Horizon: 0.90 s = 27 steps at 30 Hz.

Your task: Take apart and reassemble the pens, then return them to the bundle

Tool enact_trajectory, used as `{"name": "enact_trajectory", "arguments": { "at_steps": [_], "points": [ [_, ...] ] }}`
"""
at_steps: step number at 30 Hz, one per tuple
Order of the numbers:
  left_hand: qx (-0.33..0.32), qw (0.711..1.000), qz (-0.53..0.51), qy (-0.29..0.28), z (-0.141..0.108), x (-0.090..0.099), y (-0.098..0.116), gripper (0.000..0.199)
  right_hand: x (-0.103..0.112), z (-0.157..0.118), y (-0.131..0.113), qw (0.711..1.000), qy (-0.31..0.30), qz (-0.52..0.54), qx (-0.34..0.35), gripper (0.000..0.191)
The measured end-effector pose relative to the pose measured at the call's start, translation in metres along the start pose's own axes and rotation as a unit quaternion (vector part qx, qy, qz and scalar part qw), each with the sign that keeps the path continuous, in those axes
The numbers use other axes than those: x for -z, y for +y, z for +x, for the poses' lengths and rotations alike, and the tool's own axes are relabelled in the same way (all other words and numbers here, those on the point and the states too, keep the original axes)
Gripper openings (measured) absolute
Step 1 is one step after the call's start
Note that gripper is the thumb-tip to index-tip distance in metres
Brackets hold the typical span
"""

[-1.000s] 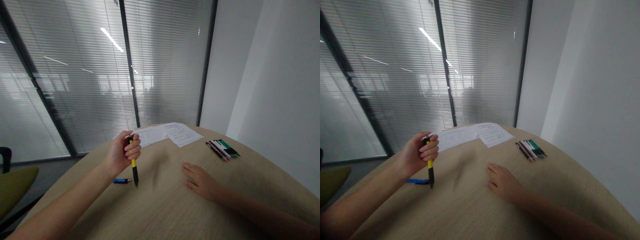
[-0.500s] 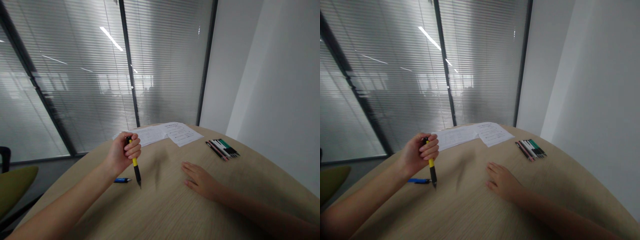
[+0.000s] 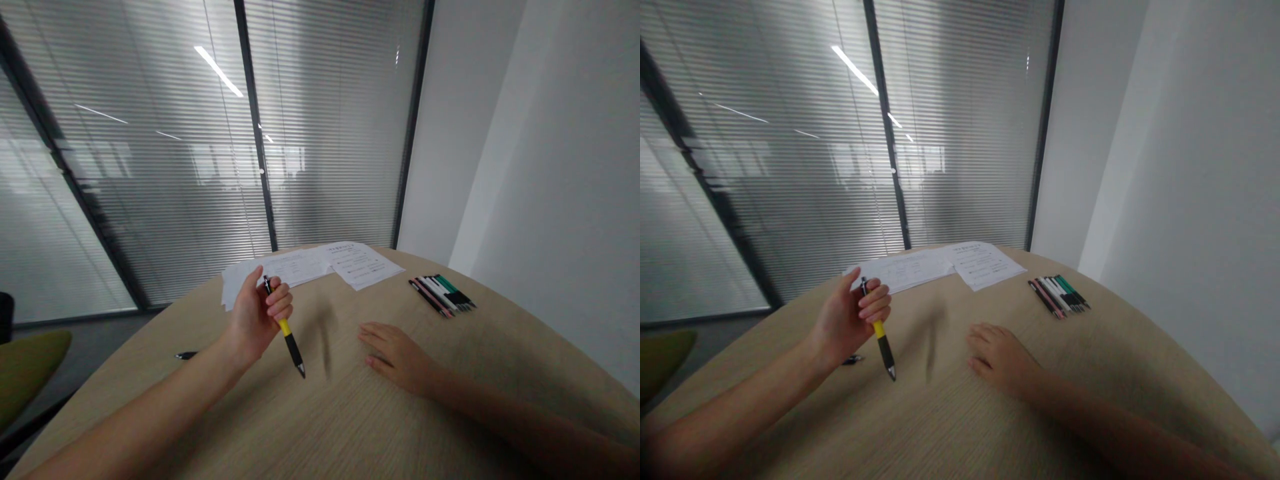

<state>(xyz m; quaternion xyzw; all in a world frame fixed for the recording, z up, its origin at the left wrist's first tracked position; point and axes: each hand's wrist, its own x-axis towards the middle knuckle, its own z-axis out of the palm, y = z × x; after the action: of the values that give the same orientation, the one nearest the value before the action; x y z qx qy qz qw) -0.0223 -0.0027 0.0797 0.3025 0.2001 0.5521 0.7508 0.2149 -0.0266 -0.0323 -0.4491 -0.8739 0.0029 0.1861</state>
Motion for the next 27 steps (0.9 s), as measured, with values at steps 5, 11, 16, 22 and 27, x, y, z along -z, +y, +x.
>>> {"name": "enact_trajectory", "arguments": {
  "at_steps": [5,11,16,22,27],
  "points": [
    [0.012,0.999,0.000,0.032,-0.009,-0.006,-0.027,0.026,0.011,-0.001,-0.019,0.993,0.035,0.091,0.062,0.033],
    [0.031,0.998,0.048,0.033,-0.009,0.000,-0.043,0.015,0.012,-0.006,-0.042,0.921,-0.017,0.387,-0.047,0.056],
    [0.030,0.994,0.099,0.024,-0.005,0.013,-0.053,0.015,0.010,-0.002,-0.045,0.810,-0.007,0.564,-0.162,0.058],
    [-0.040,0.964,0.263,0.004,-0.004,0.024,-0.063,0.009,0.006,0.007,-0.018,0.793,0.019,0.562,-0.235,0.045],
    [-0.070,0.888,0.452,-0.045,0.008,0.036,-0.058,0.014,0.004,0.011,0.013,0.848,0.076,0.461,-0.250,0.041]
  ]
}}
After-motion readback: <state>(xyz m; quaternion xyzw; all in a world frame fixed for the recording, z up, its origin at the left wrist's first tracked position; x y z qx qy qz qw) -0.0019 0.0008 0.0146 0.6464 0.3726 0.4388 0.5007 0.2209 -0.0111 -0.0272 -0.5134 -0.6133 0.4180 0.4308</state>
